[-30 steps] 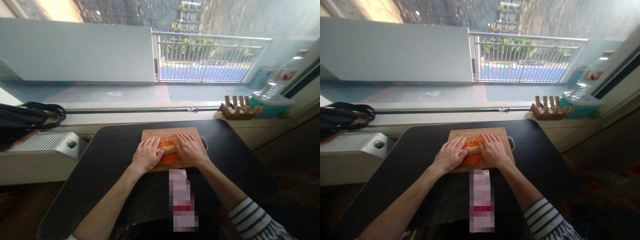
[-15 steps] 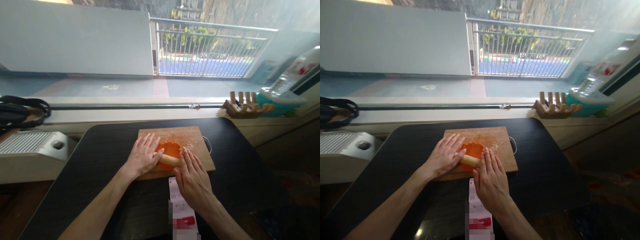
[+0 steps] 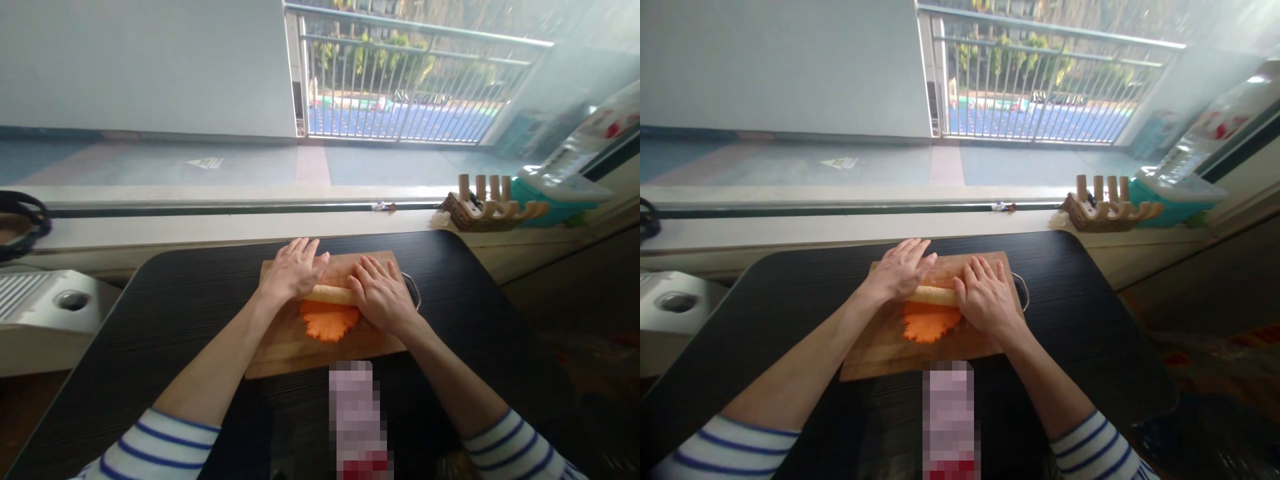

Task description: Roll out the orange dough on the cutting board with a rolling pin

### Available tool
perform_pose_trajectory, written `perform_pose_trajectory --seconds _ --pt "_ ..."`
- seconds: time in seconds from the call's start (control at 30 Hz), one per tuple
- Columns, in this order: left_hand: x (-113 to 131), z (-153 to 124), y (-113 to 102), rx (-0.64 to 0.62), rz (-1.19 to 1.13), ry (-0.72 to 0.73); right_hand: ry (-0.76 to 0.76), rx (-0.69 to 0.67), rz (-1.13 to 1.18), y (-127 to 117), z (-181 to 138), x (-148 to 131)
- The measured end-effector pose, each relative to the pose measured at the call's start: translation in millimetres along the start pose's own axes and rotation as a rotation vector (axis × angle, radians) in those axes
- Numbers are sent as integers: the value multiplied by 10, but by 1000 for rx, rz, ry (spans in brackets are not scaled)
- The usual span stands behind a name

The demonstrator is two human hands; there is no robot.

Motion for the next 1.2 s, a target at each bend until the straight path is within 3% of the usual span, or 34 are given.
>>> perform_pose_trajectory --seconds 0.17,0.43,0.7,0.87,1.07,1.2 --pt "-58 43 52 53 18 24 -20 -37 29 -23 71 1" --pt "-49 95 15 8 21 47 16 34 35 -25 -233 -101" --pt "33 -248 -46 24 77 66 -23 172 74 52 -652 -308" --pt "78 -548 -17 137 145 91 -113 244 100 80 -824 -337" --pt "67 -906 -4 310 106 170 -236 255 158 108 -738 -211" --pt "143 -1182 -147 518 60 239 -308 228 188 107 -655 -95"
Point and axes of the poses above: each hand's wrist, its own z-axis towards the middle knuckle, its own y-axis out of the palm, x = y × z, the point moved 1 cm from there along z, towards the middle knuckle, and after that the axes turned 12 degrees about y, right-handed, at the moved point
